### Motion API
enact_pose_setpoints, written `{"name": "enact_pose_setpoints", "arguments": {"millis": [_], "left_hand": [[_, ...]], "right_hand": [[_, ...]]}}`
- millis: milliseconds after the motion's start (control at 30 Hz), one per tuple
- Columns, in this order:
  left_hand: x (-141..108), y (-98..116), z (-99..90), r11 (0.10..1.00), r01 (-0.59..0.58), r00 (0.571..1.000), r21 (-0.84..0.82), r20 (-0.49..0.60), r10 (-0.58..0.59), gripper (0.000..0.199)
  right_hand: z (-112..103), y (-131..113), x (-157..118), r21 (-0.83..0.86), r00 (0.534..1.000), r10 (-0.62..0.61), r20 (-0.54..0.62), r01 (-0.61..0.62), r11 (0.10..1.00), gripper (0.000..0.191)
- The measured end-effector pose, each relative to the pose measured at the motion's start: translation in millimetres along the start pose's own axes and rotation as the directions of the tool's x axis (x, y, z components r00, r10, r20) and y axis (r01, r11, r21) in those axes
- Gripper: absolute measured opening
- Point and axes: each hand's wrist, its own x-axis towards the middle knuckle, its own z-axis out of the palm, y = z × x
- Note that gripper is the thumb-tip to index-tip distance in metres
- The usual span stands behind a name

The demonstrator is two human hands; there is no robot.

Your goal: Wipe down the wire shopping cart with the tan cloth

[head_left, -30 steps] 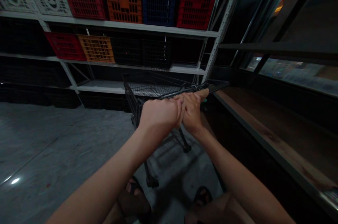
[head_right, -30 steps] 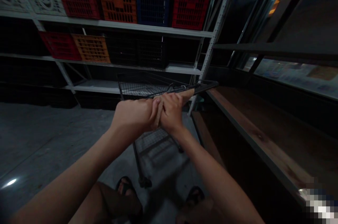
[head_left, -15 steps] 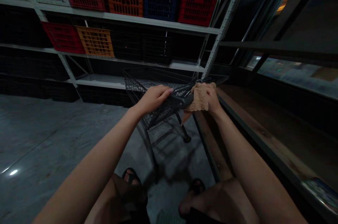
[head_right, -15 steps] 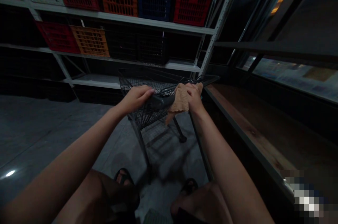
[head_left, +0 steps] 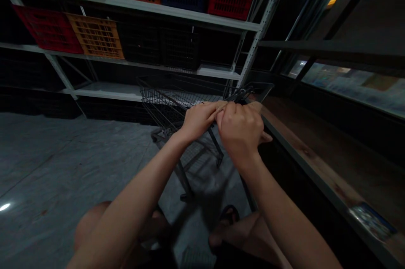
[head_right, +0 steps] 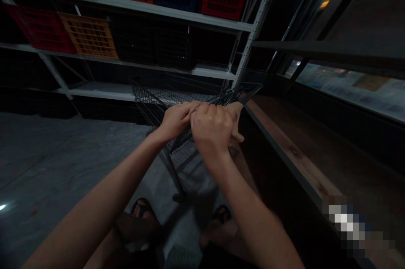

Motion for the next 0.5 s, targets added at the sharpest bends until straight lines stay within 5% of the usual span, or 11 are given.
{"name": "enact_pose_setpoints", "arguments": {"millis": [200, 333, 400, 500], "left_hand": [[14.8, -23.9, 6.8, 0.944, -0.132, 0.990, -0.301, -0.089, 0.110, 0.046], [31.1, -66.9, 2.7, 0.994, 0.022, 0.994, 0.106, 0.107, -0.033, 0.046], [37.6, -81.1, 1.7, 0.939, -0.038, 0.969, 0.343, 0.243, -0.049, 0.048], [46.6, -84.2, 9.9, 0.867, -0.177, 0.948, 0.465, 0.318, 0.024, 0.050]], "right_hand": [[10.9, 41.4, 7.7, 0.000, 0.975, -0.220, 0.035, 0.220, 0.975, 0.028], [24.3, 83.3, 12.3, 0.072, 0.973, -0.227, 0.043, 0.224, 0.972, 0.030], [32.8, 104.5, 14.7, 0.112, 0.974, -0.222, 0.056, 0.215, 0.970, 0.030], [45.5, 135.5, 18.5, 0.139, 0.979, -0.187, 0.075, 0.176, 0.975, 0.029]]}}
